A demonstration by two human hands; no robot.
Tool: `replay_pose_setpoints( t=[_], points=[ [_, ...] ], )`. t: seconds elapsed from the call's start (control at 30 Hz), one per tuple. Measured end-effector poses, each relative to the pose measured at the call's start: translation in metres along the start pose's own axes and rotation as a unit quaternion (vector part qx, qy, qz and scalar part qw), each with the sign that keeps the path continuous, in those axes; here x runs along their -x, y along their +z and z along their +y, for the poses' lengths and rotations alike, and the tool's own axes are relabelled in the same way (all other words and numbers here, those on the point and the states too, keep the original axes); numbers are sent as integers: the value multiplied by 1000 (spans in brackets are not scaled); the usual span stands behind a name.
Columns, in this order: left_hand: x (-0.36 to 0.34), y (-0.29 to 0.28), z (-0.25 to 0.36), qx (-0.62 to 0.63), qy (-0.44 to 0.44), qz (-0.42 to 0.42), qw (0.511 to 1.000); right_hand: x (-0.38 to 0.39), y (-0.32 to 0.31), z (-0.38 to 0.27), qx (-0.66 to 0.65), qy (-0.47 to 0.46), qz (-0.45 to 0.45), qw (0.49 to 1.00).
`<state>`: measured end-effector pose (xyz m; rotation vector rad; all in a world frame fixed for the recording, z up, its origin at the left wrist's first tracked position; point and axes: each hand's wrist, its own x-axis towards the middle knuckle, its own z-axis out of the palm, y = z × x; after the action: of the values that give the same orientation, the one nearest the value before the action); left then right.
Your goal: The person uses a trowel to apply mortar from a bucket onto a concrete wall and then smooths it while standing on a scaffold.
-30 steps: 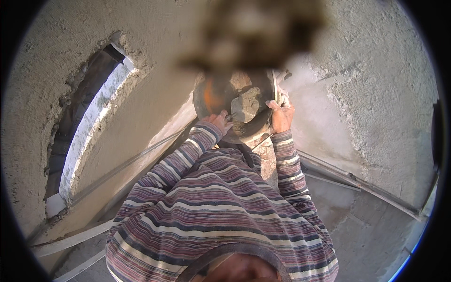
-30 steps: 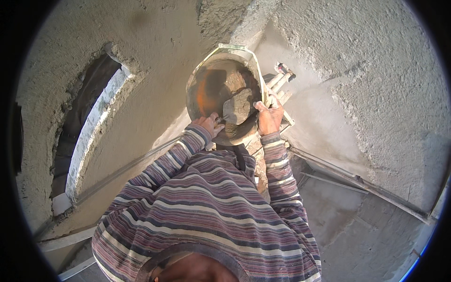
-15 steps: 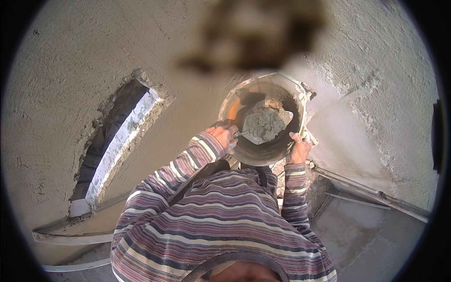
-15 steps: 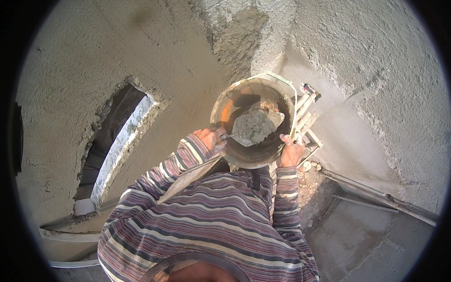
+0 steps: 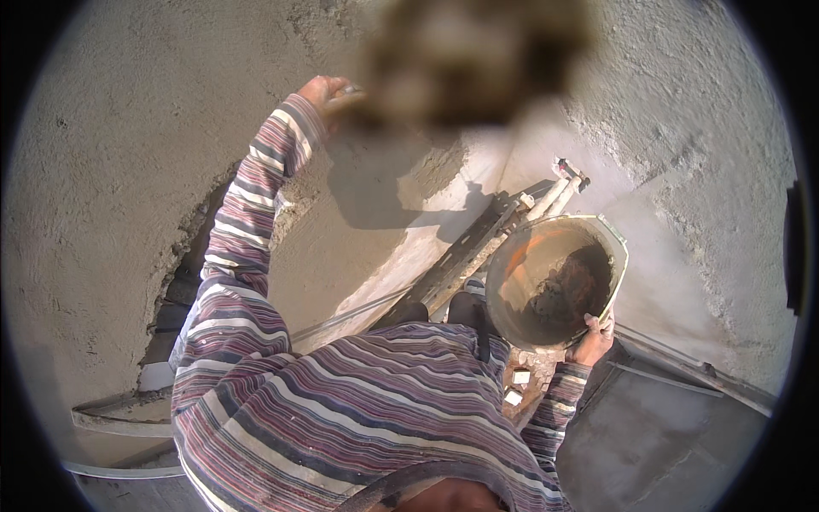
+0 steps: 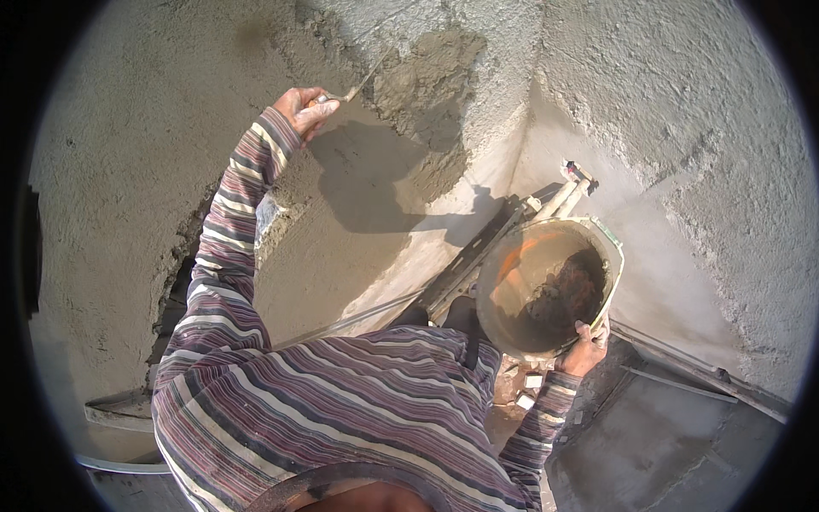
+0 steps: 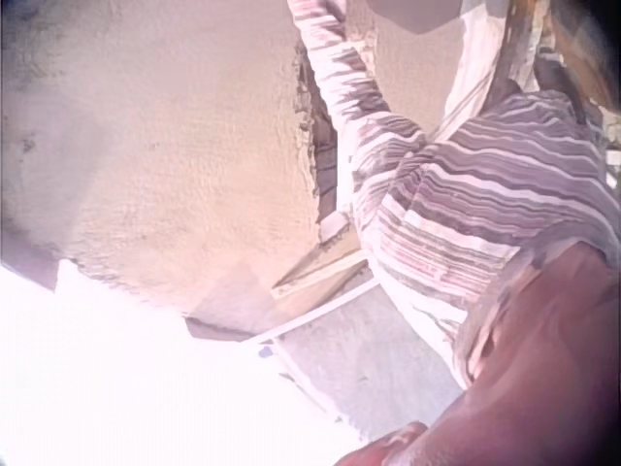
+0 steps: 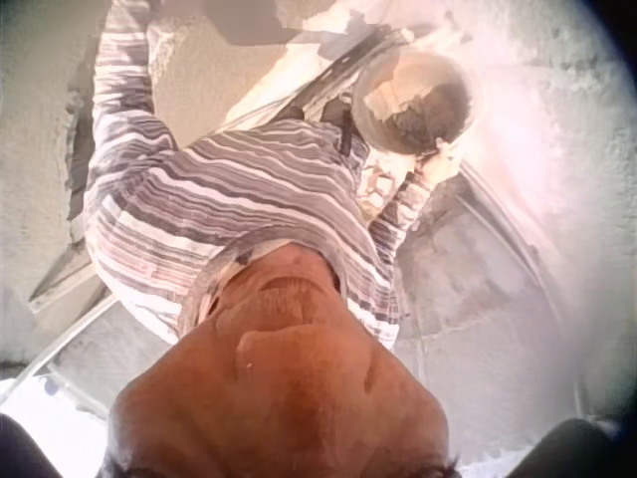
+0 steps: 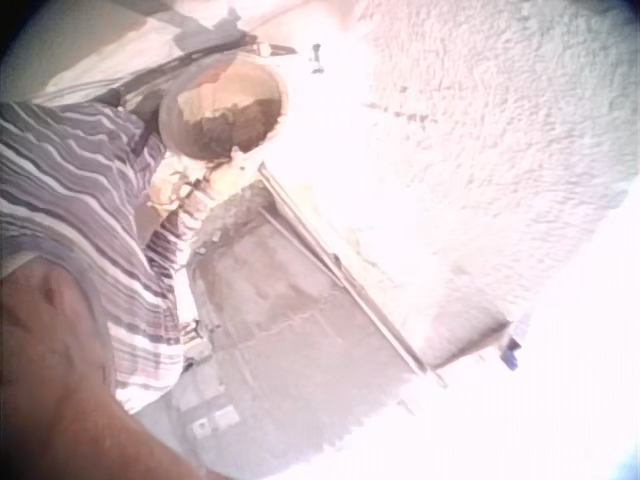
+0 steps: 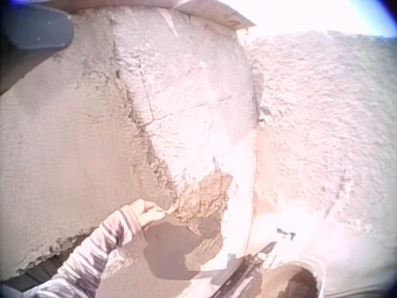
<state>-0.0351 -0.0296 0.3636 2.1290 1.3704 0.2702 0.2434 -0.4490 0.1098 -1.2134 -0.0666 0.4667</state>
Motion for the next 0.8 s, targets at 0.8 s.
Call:
replay_pose_setpoints(
  t=[0.8],
  points=[
    [100,228,24,-434,445,75,780,-3,150,-100,195,-194,-212,938]
  ],
)
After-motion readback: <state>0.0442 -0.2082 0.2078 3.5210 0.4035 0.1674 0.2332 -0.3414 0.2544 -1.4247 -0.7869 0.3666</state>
